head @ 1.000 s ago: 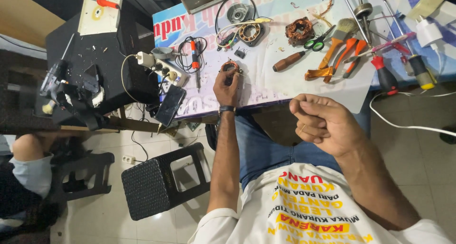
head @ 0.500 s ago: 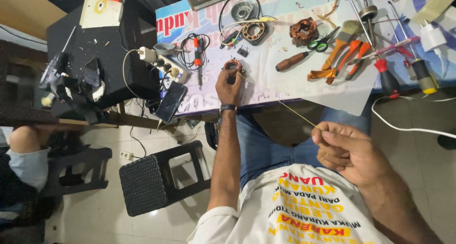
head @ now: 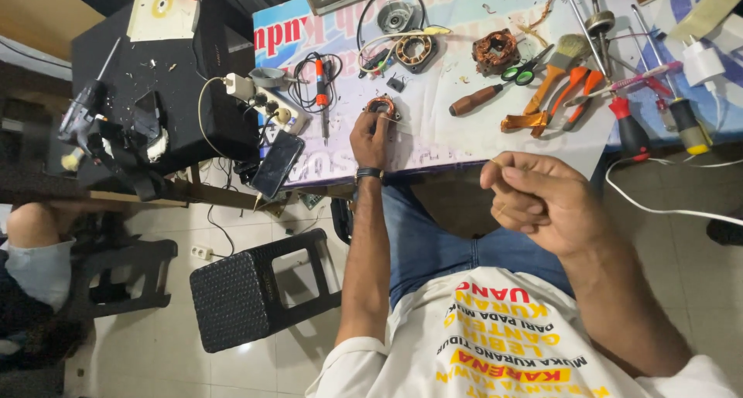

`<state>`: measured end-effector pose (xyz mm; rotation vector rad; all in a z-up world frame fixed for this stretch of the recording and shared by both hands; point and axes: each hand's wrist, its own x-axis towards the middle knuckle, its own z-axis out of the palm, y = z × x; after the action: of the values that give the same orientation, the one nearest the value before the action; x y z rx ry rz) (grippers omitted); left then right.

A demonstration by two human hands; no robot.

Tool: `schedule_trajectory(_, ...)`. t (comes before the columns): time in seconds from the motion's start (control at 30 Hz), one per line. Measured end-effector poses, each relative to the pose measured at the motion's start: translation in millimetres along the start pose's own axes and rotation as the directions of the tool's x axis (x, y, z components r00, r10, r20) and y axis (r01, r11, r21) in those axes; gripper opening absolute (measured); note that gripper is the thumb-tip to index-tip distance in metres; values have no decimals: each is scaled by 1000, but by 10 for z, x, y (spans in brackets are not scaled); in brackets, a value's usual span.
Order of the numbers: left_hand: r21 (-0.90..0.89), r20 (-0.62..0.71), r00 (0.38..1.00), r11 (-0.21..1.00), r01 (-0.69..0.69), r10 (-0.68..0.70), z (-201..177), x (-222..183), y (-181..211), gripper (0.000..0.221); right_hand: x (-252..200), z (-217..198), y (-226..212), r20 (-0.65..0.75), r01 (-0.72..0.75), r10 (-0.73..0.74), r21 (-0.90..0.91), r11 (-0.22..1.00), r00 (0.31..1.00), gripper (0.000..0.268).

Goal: The person winds enameled copper wire around a motor stator core, holding the stator with one hand while pulling and looping wire around its teeth with the other, gradually building up wire turns on the component.

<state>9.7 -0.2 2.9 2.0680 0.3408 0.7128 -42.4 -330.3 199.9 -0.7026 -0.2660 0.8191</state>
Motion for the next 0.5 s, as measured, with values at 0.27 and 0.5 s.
schedule_trajectory(0.27,105,207,909,932,348,-363,-248,315,211,24,83,-130,-45,-57,33,-33,-1,999,998,26)
schedule_trajectory(0.5,316,419,842,923,217,-341,-320,528,169,26,36,-211,-59,-132,38,-39,-13,999,990,33)
